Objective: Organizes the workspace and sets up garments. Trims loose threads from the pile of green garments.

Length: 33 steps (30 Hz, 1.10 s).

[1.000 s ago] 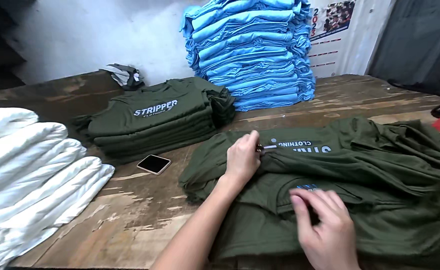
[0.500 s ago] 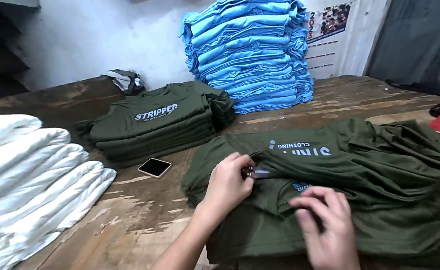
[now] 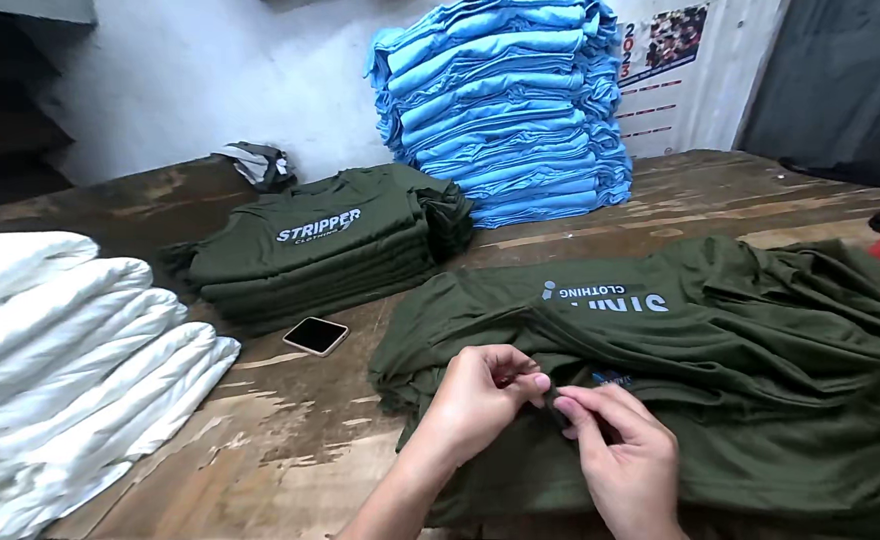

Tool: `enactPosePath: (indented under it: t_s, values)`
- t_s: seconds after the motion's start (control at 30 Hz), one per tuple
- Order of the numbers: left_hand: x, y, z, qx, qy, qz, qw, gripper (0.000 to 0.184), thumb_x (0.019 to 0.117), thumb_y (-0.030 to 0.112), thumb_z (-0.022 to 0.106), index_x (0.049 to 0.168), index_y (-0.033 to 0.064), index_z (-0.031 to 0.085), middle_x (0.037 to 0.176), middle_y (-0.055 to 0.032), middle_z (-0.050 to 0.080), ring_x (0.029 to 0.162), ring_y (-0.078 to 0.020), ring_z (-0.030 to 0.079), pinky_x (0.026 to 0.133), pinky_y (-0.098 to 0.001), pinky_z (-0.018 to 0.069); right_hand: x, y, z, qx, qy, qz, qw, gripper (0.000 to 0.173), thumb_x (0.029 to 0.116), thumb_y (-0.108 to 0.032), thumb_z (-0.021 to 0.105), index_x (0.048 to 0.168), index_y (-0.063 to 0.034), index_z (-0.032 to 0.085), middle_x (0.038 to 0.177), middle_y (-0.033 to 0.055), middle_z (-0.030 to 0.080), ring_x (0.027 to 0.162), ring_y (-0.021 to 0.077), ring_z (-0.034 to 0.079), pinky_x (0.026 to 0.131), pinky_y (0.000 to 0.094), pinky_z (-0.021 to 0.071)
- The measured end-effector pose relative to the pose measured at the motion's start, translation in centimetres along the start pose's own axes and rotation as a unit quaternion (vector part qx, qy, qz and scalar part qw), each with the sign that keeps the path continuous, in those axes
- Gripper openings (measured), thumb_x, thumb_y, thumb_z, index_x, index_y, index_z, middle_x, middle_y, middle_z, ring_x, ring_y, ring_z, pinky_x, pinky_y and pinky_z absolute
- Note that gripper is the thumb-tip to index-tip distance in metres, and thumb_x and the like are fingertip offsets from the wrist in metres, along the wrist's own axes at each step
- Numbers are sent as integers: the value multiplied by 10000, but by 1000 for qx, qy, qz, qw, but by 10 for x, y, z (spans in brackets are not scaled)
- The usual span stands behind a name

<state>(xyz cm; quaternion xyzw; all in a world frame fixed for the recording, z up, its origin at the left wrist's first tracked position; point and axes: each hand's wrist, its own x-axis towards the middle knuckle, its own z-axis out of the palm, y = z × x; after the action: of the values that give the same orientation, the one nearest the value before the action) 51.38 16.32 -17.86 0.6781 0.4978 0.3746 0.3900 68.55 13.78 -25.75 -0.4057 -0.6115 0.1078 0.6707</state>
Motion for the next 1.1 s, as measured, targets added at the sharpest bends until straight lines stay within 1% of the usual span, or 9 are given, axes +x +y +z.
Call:
enactPosePath:
  t_s: [0.2,0.43,0.53,0.6,0.7,0.83,0.93,1.0,1.1]
  values:
    - [-13,8,4,340,148,273,888,202,845,367,803,1001,239,783,950,62,697,882,-125,675,777,-382,581,-1,-6,-6,36,82,8,996,78,935,-62,687,923,-12,746,860,22,672,635,44,651,538,171,586]
    - [-7,12,11,398,131,314,852,108,811,251,813,914,233,783,842,64,694,815,-153,658,703,-383,521,-6,0,-15,0,60,-96,994,186,1018,-236,614,892,-121,687,864,-43,648,819,6,638,720,137,550]
    - [6,9,-6,343,-31,283,895,272,872,228,784,1141,245,746,955,-5,652,921,-190,639,807,-440,537,-12,4,-26,-88,-9,-161,983,243,1023,-365,580,892,-170,639,873,-33,652,904,69,635,844,240,520]
    - [26,6,-17,291,-87,248,920,87,963,175,684,983,157,767,854,-2,686,811,-128,661,752,-366,569,-17,8,-14,-175,-61,-180,966,229,956,-380,682,1042,-182,760,1006,22,727,1006,172,672,908,360,542]
    - [50,7,-33,232,-110,173,951,305,993,383,671,852,113,678,668,18,580,589,-83,537,554,-291,454,-17,7,-7,-130,-109,-181,969,96,954,-230,706,961,-207,798,826,-26,671,844,98,626,772,240,522]
    - [60,9,-28,318,-2,158,935,378,839,126,840,1154,99,633,931,-76,696,826,-238,696,744,-479,597,0,-27,-43,-58,-318,-62,944,104,949,-173,728,896,-146,812,825,30,677,873,157,638,802,299,531]
    - [75,-18,-2,361,138,261,885,325,779,-10,810,1048,36,632,889,-125,687,836,-313,708,715,-525,593,16,-48,-71,-176,-522,-8,835,131,939,-247,723,984,-184,829,1093,89,735,1038,300,665,895,517,503]
    - [83,-38,2,357,119,340,862,192,768,-57,747,912,49,678,841,-101,657,830,-284,684,729,-487,590,20,-63,-77,-247,-558,30,792,227,966,-332,681,1054,-172,816,985,105,754,911,327,711,800,572,531]
    - [73,-44,-4,331,72,384,859,227,799,25,713,1012,105,714,923,-50,642,912,-226,642,810,-427,549,8,-74,-60,-287,-374,14,882,323,968,-400,668,874,-117,793,689,70,713,614,251,691,553,500,542]
